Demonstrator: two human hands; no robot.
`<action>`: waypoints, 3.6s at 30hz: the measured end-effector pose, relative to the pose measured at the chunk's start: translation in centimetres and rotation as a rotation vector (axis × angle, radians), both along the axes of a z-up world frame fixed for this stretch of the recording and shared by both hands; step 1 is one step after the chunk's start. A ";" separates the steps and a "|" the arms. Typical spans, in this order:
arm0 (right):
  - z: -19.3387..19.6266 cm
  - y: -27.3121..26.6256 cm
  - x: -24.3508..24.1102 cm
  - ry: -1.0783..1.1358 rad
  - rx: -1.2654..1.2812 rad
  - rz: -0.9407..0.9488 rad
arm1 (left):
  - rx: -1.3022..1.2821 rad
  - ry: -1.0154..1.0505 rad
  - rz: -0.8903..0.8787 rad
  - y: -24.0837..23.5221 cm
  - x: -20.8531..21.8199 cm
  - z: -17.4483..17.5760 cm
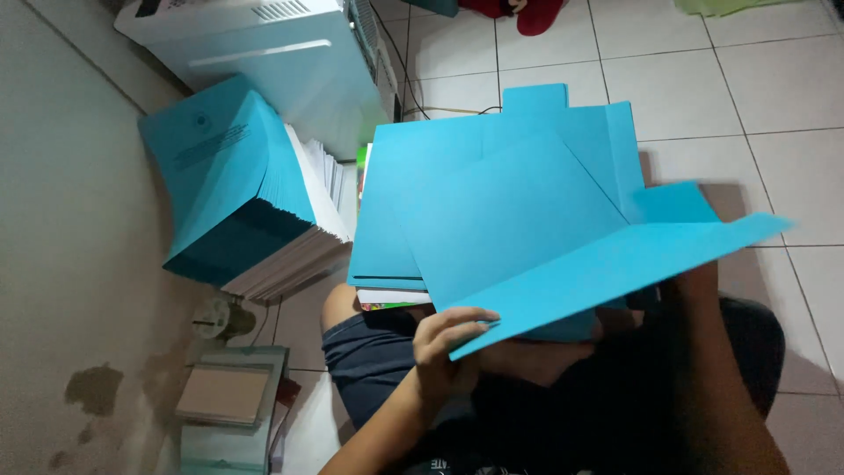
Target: The person sits on the floor and repeatedly folds light blue paper sheets in half. They smooth the creases with their hands and stack the folded sheets on top of a book placed on their lap.
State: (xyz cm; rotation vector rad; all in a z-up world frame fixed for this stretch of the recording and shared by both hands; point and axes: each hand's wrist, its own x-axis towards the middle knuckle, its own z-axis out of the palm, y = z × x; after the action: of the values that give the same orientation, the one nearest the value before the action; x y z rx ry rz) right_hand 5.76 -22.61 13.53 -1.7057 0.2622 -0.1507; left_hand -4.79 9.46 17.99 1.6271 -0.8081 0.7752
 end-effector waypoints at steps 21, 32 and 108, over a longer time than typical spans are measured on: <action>-12.7 4.0 8.2 -0.277 -1.308 0.146 | 0.626 0.652 0.786 3.4 12.9 -13.5; -10.4 9.2 4.3 -0.197 -1.324 0.665 | 0.952 0.705 0.539 1.1 13.3 -14.6; -11.6 4.7 13.9 0.060 -1.260 0.478 | 1.064 0.801 0.752 3.9 16.5 -17.8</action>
State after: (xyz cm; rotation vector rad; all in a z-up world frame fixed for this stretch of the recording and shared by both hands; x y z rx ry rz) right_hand 19.70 -17.92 1.88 -2.9648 -0.2890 0.1345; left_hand 11.74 13.35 0.20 2.9830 0.0883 0.0308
